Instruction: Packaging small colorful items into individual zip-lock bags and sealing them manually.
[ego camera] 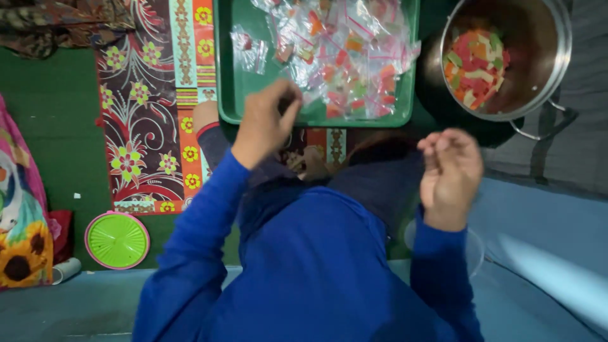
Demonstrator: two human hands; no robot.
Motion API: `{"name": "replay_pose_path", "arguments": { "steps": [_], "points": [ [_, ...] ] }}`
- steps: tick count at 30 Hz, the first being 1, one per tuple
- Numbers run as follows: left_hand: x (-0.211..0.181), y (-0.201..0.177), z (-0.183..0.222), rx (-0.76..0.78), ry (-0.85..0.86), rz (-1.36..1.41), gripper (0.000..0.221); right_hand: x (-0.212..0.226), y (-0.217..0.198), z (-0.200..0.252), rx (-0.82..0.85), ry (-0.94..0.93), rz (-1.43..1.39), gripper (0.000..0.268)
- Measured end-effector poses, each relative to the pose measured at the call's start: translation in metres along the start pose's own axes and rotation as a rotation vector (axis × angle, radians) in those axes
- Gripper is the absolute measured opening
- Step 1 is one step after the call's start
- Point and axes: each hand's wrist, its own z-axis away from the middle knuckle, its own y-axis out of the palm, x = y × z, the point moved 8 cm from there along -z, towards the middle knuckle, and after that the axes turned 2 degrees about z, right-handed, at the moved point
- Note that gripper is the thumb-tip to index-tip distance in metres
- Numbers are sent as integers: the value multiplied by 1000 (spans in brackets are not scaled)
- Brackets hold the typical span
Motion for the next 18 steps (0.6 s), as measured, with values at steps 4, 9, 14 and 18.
{"name": "replay_pose_path", "arguments": {
  "steps": [4,9,14,18],
  "points": [
    [-11,-7,-18,-40,48,-27,15,27,61,22,14,-77,46,12],
    [-39,7,-4,159,181,-43,24,0,103,45,203,21,284,16],
    [-36,12,9,117,106,-180,21,17,135,58,286,-173,464,17],
    [38,12,-3,146,-273,-541,59,16,139,55,329,-265,552,11]
  ]
}}
